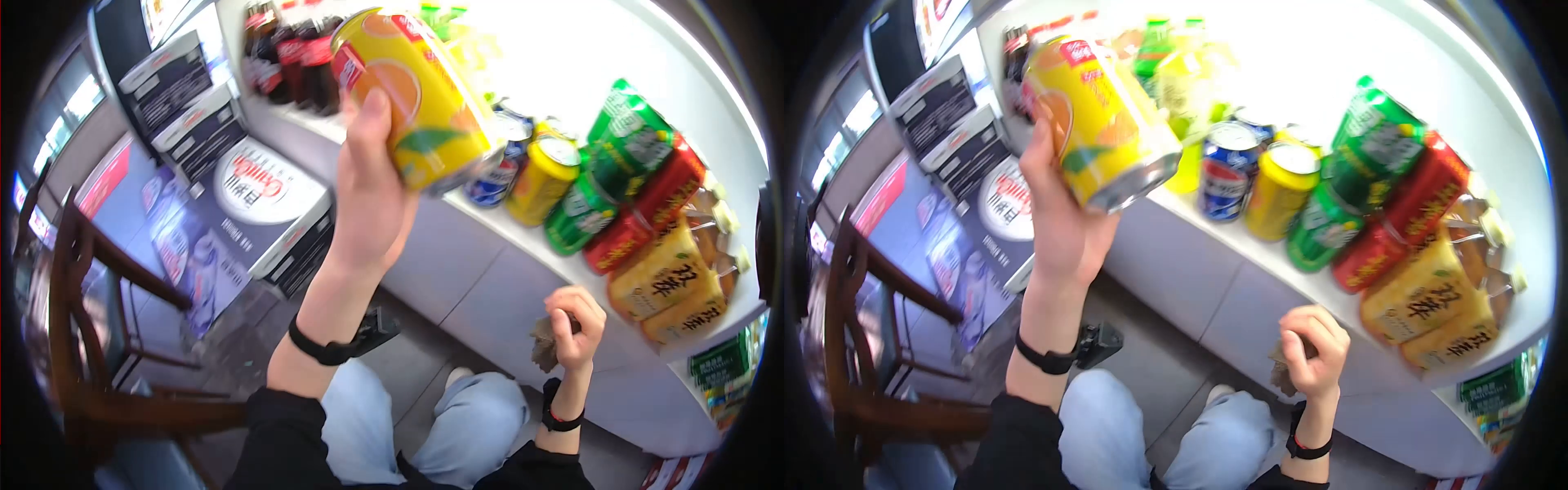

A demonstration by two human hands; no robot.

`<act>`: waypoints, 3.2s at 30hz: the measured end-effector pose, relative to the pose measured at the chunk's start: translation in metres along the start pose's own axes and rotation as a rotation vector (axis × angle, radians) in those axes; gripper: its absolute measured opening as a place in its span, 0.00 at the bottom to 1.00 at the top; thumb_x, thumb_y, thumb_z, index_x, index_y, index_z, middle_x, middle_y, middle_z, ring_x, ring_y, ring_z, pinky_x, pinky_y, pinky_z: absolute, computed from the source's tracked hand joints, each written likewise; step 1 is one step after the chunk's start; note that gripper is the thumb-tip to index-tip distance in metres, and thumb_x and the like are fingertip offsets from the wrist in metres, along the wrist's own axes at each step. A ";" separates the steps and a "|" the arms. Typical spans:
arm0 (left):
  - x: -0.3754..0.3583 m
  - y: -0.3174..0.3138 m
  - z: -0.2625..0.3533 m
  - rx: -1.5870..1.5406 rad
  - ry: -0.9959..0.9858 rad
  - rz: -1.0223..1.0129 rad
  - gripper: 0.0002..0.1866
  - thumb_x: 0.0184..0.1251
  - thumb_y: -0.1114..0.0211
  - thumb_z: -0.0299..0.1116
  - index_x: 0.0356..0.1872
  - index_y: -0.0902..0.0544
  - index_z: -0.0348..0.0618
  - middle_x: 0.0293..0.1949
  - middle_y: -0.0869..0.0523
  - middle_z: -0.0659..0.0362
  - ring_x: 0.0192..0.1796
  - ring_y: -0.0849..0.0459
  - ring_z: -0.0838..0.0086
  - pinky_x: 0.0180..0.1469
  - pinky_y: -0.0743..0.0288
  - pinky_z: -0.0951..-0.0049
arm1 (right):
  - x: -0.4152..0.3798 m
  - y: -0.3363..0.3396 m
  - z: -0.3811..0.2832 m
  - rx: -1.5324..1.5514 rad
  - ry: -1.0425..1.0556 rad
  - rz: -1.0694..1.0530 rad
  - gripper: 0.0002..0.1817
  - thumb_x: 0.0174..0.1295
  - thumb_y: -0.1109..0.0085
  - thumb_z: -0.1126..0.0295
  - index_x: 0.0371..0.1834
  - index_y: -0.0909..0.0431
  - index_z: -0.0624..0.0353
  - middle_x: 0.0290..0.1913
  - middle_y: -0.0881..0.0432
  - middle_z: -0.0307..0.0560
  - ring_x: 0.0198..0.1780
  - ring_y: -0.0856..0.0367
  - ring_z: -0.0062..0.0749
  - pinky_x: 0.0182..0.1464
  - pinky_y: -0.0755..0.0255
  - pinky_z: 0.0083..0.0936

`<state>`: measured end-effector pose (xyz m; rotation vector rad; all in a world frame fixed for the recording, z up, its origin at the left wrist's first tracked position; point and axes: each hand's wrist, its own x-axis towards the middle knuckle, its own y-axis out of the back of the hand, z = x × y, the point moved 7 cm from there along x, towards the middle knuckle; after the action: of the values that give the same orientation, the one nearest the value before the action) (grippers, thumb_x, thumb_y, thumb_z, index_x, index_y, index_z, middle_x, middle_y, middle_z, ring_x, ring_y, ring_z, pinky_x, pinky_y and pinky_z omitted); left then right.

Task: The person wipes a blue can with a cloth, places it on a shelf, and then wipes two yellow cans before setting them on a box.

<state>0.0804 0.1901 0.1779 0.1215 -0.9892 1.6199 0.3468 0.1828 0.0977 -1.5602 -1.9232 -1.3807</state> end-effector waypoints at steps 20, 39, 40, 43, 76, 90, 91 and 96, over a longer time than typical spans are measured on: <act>-0.091 0.122 -0.020 0.331 0.031 0.166 0.30 0.68 0.46 0.45 0.64 0.42 0.39 0.57 0.28 0.52 0.60 0.27 0.64 0.63 0.35 0.63 | 0.030 -0.190 -0.021 0.085 -0.143 -0.415 0.17 0.55 0.47 0.70 0.49 0.25 0.55 0.47 0.21 0.47 0.38 0.19 0.49 0.44 0.25 0.37; -0.062 0.381 0.026 1.449 -0.154 0.550 0.40 0.54 0.28 0.40 0.61 0.41 0.31 0.58 0.35 0.43 0.63 0.35 0.57 0.65 0.43 0.61 | -0.001 -0.196 0.009 0.105 -0.254 -0.670 0.16 0.58 0.49 0.62 0.46 0.21 0.56 0.49 0.21 0.48 0.48 0.21 0.45 0.50 0.27 0.38; -0.063 0.382 0.024 1.453 -0.143 0.546 0.43 0.54 0.28 0.41 0.63 0.43 0.30 0.61 0.37 0.41 0.66 0.38 0.55 0.67 0.45 0.60 | -0.002 -0.196 0.008 0.104 -0.268 -0.689 0.16 0.59 0.49 0.62 0.46 0.21 0.56 0.48 0.21 0.48 0.48 0.21 0.45 0.50 0.26 0.38; -0.067 0.363 0.031 1.749 -0.303 0.675 0.49 0.56 0.30 0.39 0.70 0.53 0.32 0.69 0.47 0.40 0.73 0.52 0.50 0.71 0.55 0.55 | -0.004 -0.197 0.013 0.090 -0.315 -0.742 0.15 0.61 0.50 0.62 0.47 0.22 0.55 0.46 0.20 0.50 0.49 0.21 0.45 0.50 0.27 0.37; -0.011 -0.073 -0.080 1.221 -0.779 -0.496 0.31 0.43 0.24 0.40 0.49 0.27 0.41 0.55 0.22 0.55 0.66 0.34 0.54 0.69 0.47 0.49 | -0.040 -0.234 0.005 0.143 -0.125 -1.045 0.13 0.56 0.48 0.64 0.39 0.20 0.58 0.30 0.17 0.52 0.35 0.18 0.47 0.41 0.26 0.40; -0.097 0.148 0.017 1.223 -0.172 -0.053 0.32 0.47 0.24 0.32 0.51 0.35 0.38 0.54 0.25 0.44 0.52 0.19 0.59 0.50 0.23 0.68 | -0.049 -0.234 0.010 0.160 -0.109 -1.181 0.16 0.59 0.47 0.61 0.48 0.22 0.55 0.37 0.16 0.52 0.41 0.19 0.49 0.45 0.26 0.38; -0.099 0.172 0.027 1.299 -0.150 0.013 0.32 0.47 0.25 0.32 0.51 0.35 0.38 0.53 0.24 0.45 0.52 0.19 0.59 0.50 0.23 0.68 | -0.049 -0.233 0.012 0.154 -0.126 -1.176 0.16 0.59 0.47 0.62 0.48 0.22 0.56 0.37 0.16 0.52 0.41 0.19 0.49 0.46 0.26 0.37; -0.073 0.231 0.058 1.645 -0.149 0.128 0.36 0.48 0.28 0.32 0.57 0.37 0.41 0.52 0.25 0.47 0.54 0.24 0.49 0.56 0.28 0.59 | -0.047 -0.236 0.016 0.108 -0.189 -1.211 0.16 0.60 0.47 0.63 0.49 0.22 0.56 0.38 0.16 0.50 0.40 0.18 0.46 0.45 0.26 0.35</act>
<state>-0.1165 0.1042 0.0520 1.2875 0.4790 2.1585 0.1616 0.1813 -0.0571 -0.3506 -3.1868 -1.4165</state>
